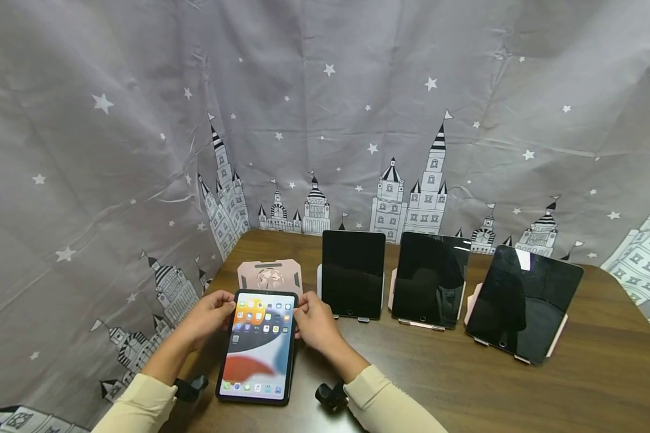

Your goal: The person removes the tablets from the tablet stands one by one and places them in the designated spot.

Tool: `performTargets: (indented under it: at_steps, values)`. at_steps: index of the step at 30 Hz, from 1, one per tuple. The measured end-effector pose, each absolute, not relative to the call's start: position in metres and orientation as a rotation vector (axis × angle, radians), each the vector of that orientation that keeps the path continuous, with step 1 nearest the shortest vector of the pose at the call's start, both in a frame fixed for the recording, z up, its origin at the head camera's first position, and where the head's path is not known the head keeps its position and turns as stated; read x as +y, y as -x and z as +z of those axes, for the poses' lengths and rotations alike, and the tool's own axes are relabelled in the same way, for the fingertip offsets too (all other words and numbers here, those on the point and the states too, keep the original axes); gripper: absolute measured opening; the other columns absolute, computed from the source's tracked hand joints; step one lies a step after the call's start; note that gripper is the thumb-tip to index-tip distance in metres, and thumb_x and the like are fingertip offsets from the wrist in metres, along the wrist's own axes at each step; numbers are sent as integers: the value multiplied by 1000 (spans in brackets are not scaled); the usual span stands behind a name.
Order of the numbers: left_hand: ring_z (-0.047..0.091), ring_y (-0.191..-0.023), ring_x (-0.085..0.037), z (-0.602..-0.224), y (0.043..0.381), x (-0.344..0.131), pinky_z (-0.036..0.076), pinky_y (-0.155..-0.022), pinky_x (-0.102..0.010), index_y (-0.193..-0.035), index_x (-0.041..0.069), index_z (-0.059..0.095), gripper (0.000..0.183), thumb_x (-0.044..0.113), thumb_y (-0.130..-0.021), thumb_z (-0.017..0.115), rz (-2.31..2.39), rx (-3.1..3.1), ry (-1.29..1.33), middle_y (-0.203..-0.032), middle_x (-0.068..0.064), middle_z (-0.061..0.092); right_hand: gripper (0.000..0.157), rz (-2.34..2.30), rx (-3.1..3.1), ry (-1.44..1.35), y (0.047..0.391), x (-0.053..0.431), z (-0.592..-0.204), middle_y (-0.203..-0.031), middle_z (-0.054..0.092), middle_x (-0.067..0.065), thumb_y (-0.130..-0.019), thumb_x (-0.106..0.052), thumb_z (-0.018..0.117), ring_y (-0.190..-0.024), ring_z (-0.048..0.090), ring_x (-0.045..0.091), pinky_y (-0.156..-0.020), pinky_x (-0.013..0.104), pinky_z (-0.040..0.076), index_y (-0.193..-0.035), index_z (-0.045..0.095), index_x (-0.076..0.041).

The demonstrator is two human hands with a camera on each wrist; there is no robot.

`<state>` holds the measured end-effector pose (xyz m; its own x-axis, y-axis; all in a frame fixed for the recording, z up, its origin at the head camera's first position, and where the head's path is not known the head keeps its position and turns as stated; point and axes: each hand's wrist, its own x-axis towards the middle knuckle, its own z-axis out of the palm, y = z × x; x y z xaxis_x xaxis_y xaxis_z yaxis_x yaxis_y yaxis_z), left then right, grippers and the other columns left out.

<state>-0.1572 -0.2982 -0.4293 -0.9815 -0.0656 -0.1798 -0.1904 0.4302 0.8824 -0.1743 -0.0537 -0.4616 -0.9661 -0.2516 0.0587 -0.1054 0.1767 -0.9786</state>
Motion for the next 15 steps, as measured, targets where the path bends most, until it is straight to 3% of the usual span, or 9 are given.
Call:
performTargets:
  at_steps: [6,15]
  values:
    - [55,-76,-23,-431,159,-300,50,-64,-35,-114,-10,52,19,4,-101,47,1587,2540,226,-91,-12,59,8,-1927,2269,323,173,-54,-463,-75,60,11,-93,3,57,-49,60,18,-51,46,57,-101,53,4]
    - [56,-75,-23,-440,162,-302,50,-63,-35,-111,-9,52,16,2,-100,47,1576,2513,230,-89,-12,59,7,-1885,2300,315,173,-55,-469,-74,60,9,-94,3,56,-52,61,18,-50,37,57,-101,53,3]
